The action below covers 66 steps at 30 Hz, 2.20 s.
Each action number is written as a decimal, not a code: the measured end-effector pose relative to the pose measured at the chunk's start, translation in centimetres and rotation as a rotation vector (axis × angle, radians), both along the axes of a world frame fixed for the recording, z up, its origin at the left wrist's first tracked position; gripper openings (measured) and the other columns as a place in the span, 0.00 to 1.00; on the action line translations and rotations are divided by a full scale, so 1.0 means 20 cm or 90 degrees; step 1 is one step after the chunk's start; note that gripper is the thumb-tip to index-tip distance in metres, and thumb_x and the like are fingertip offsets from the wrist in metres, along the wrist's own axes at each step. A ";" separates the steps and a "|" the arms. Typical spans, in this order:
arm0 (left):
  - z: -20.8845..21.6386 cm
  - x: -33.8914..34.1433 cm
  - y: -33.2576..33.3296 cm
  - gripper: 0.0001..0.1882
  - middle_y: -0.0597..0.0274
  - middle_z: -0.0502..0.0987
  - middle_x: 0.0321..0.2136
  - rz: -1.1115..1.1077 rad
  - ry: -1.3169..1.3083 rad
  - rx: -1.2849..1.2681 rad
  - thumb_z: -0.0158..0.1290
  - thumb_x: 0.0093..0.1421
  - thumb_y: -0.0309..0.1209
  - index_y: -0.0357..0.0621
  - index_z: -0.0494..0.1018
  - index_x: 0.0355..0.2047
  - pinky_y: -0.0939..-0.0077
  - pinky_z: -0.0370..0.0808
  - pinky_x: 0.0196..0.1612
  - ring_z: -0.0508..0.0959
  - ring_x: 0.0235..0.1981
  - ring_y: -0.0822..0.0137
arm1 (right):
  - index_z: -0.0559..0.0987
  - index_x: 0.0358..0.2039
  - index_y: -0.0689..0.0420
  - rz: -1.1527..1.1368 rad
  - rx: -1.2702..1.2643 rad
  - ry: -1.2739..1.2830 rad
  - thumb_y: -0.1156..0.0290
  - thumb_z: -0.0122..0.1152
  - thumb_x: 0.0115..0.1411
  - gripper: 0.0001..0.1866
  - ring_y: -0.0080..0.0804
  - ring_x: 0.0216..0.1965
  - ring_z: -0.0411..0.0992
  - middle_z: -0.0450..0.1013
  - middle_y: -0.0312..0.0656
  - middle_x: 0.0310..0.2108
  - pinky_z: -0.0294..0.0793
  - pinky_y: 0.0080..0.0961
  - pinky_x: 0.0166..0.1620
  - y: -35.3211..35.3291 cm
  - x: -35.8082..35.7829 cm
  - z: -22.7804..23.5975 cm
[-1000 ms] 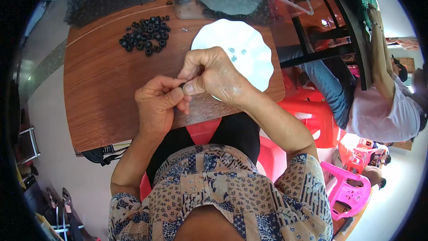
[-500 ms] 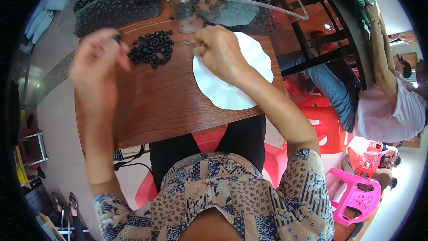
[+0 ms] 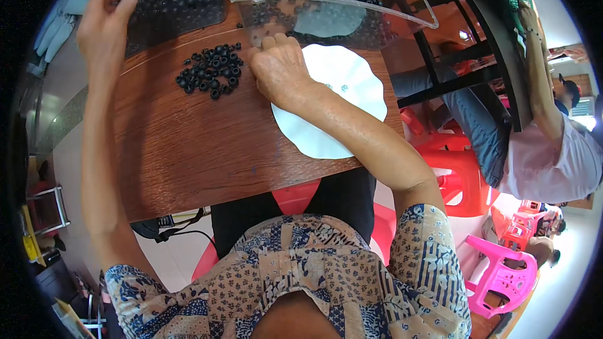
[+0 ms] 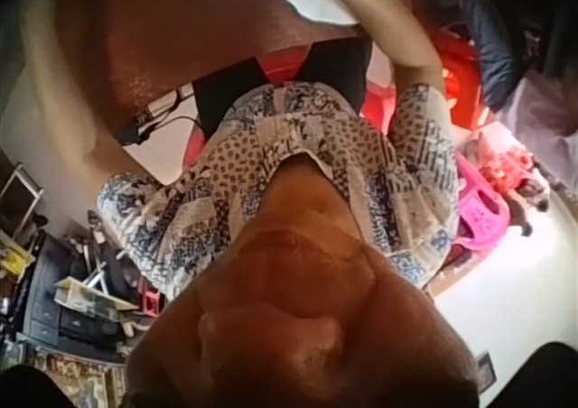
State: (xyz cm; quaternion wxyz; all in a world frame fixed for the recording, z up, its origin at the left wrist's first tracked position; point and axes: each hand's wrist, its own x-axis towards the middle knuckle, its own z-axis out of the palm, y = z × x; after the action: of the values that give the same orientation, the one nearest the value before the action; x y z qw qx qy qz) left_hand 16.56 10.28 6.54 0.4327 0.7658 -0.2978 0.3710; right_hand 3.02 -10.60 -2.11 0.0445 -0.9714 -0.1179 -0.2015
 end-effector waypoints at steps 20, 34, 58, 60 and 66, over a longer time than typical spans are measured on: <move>-0.26 -0.91 -0.31 0.07 0.65 0.73 0.29 -0.485 0.448 -0.193 0.56 0.52 0.20 0.36 0.75 0.32 0.86 0.70 0.33 0.72 0.29 0.77 | 0.75 0.30 0.67 0.056 1.241 0.390 0.80 0.61 0.51 0.06 0.25 0.24 0.70 0.74 0.44 0.25 0.69 0.17 0.28 -0.09 -0.50 0.29; -0.28 -1.01 -0.39 0.05 0.68 0.72 0.27 -0.509 0.578 -0.277 0.55 0.55 0.23 0.35 0.73 0.32 0.87 0.69 0.33 0.71 0.29 0.78 | 0.75 0.35 0.66 -0.019 1.122 0.248 0.82 0.61 0.50 0.10 0.23 0.30 0.73 0.74 0.41 0.28 0.71 0.15 0.34 -0.07 -0.67 0.34; -0.32 -1.05 -0.43 0.06 0.69 0.71 0.26 -0.517 0.524 -0.318 0.56 0.54 0.24 0.37 0.72 0.31 0.87 0.67 0.32 0.69 0.28 0.79 | 0.76 0.31 0.65 -0.019 0.906 0.057 0.84 0.61 0.49 0.08 0.19 0.31 0.71 0.74 0.36 0.29 0.71 0.14 0.37 -0.02 -0.71 0.28; -0.32 -1.05 -0.43 0.06 0.70 0.71 0.26 -0.530 0.567 -0.338 0.56 0.55 0.25 0.37 0.72 0.31 0.88 0.67 0.32 0.68 0.27 0.79 | 0.76 0.31 0.65 -0.020 0.881 0.046 0.84 0.61 0.49 0.08 0.19 0.31 0.71 0.74 0.36 0.29 0.71 0.14 0.36 -0.03 -0.71 0.27; -0.31 -1.03 -0.43 0.06 0.69 0.72 0.25 -0.562 0.679 -0.357 0.52 0.59 0.28 0.36 0.72 0.31 0.87 0.66 0.30 0.68 0.26 0.80 | 0.76 0.31 0.65 -0.014 0.896 0.038 0.84 0.61 0.49 0.07 0.19 0.31 0.71 0.74 0.36 0.30 0.71 0.14 0.36 -0.02 -0.71 0.28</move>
State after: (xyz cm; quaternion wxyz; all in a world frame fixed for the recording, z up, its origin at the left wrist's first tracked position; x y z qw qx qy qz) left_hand -4.13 1.77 0.42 0.8061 0.5121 -0.2219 -0.1971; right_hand -11.19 -11.04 3.46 0.6638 -0.7179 0.0514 -0.2032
